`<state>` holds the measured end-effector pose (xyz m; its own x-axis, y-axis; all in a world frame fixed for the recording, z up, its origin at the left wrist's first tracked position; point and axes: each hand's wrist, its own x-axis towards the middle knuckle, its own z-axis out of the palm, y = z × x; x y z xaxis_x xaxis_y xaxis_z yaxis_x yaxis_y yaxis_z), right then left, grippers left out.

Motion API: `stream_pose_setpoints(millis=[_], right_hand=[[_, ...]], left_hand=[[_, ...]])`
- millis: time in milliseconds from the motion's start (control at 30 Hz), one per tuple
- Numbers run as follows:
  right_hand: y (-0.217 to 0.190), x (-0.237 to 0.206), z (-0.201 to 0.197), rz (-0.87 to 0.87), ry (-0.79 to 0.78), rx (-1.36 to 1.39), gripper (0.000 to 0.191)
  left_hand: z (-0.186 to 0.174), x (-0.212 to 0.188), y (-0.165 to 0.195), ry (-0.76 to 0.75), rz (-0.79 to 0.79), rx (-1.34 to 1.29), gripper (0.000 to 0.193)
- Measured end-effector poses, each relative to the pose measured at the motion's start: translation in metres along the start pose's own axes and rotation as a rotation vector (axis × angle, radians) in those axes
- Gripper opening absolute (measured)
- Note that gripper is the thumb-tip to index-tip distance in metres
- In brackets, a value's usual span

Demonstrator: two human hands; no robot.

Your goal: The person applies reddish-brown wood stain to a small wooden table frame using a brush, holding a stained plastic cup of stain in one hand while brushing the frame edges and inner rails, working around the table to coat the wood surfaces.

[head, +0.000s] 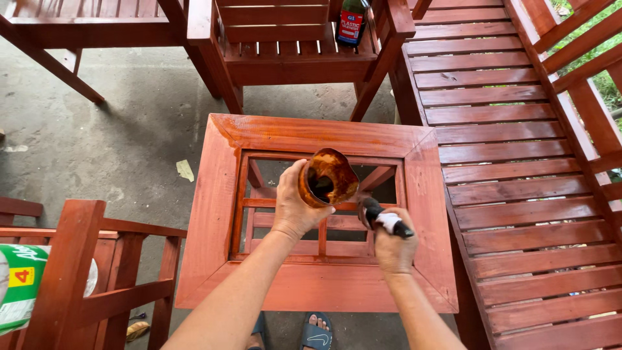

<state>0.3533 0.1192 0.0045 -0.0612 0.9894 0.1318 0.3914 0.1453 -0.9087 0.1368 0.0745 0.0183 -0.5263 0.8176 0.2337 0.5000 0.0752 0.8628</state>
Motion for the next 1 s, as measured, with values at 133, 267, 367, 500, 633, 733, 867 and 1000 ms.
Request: stream_pose_setpoints(millis=[133,267,367,500,633,733,867,1000], right_hand=[[-0.045,0.023,-0.019,-0.048,0.046,0.205,0.028],[-0.101,0.028,-0.047,-0.289,0.047,0.177,0.026],[-0.134,0.028,-0.057,-0.353,-0.128,0.152,0.022],[-0.150,0.032,-0.039,-0.468,-0.411,0.061,0.018],[-0.146,0.035,-0.017,-0.462,-0.564,0.001,0.021],[-0.143,0.036,-0.009,-0.417,-0.634,-0.166,0.023],[-0.142,0.036,-0.018,-0.654,-0.570,-0.137,0.024],[-0.133,0.036,-0.029,-0.824,-0.503,-0.180,0.018]], left_hand=[[0.000,-0.004,-0.002,0.005,0.039,0.044,0.111],[0.001,-0.007,-0.002,-0.007,0.014,0.082,0.112],[0.002,-0.010,0.001,-0.066,-0.036,0.064,0.114],[0.001,-0.010,0.008,-0.121,-0.038,0.031,0.116],[0.000,-0.008,0.015,-0.114,0.036,0.028,0.116],[-0.003,-0.007,0.020,-0.157,0.031,0.058,0.115],[-0.009,-0.003,0.022,-0.221,-0.135,0.092,0.112],[-0.011,0.002,0.026,-0.284,-0.322,-0.100,0.111]])
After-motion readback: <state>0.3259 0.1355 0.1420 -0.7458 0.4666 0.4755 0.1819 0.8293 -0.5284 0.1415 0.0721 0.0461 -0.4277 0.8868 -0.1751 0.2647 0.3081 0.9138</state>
